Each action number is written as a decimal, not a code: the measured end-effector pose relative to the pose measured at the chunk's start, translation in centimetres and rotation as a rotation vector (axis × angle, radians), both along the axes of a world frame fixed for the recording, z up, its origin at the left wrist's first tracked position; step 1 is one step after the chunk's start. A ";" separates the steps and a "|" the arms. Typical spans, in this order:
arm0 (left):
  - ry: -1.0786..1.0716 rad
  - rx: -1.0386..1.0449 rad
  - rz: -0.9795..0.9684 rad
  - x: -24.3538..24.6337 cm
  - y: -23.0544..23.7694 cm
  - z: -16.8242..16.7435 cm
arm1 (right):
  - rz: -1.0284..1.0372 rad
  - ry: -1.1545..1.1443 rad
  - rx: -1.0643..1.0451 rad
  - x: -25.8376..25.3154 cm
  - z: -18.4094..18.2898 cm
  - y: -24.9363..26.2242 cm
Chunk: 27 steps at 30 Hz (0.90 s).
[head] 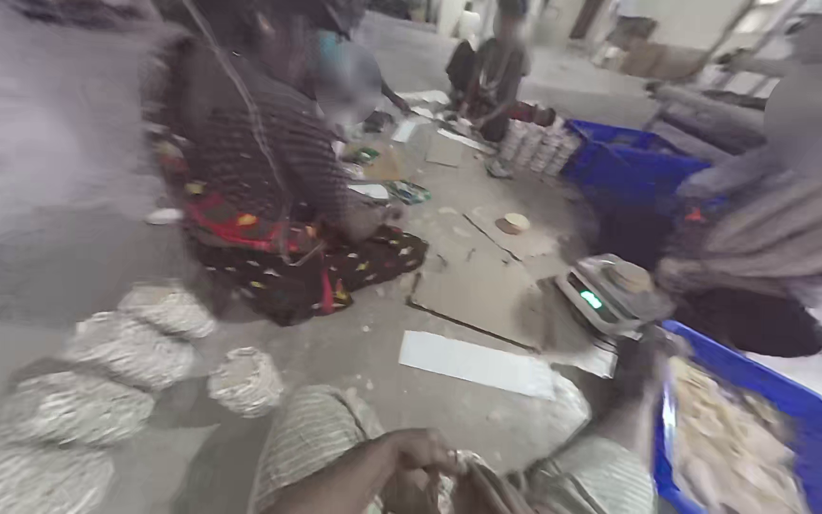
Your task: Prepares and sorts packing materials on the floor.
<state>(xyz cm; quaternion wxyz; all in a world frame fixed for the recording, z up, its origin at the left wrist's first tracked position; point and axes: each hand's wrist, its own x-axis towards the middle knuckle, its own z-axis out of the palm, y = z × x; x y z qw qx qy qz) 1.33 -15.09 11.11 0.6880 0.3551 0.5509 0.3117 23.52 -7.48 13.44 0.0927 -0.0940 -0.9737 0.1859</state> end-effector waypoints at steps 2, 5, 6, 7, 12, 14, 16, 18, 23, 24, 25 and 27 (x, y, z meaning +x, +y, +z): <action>0.162 -0.125 0.038 -0.6 1.4 0.0 | -0.054 0.022 0.006 -0.7 -1.9 1.1; 0.672 -0.079 0.096 -0.9 3.5 0.1 | -0.321 0.044 -0.123 -1.4 -3.4 2.6; 0.862 0.025 0.082 -0.5 4.3 -0.5 | -0.400 0.053 -0.148 -1.5 -3.8 3.0; 0.990 0.125 0.056 0.0 5.1 -1.5 | -0.457 0.050 -0.162 -1.5 -4.2 3.4; 1.082 0.075 -0.082 4.1 6.5 -5.9 | -0.456 0.067 0.006 -2.7 -5.6 4.7; 0.995 0.000 -0.089 4.3 5.8 -5.6 | -0.382 -0.184 0.021 -4.0 -5.4 5.2; 1.026 0.002 -0.173 3.2 5.7 -4.6 | -0.265 -0.464 0.042 -6.5 -5.6 5.5; 1.092 0.026 -0.174 1.8 5.5 -4.4 | -0.208 -0.513 0.098 -9.0 -6.9 6.0; 1.098 0.016 -0.207 0.1 6.1 -4.2 | -0.252 -0.551 -0.100 -11.8 -6.1 8.4; 1.091 0.049 -0.212 -0.2 6.2 -4.5 | -0.274 -0.540 -0.095 -11.5 -6.2 8.6; 1.080 0.086 -0.231 -0.3 6.2 -4.5 | -0.273 -0.562 -0.081 -11.3 -6.3 8.5; 1.062 0.169 -0.265 -0.6 6.2 -5.1 | -0.245 -0.640 -0.114 -10.9 -6.3 8.1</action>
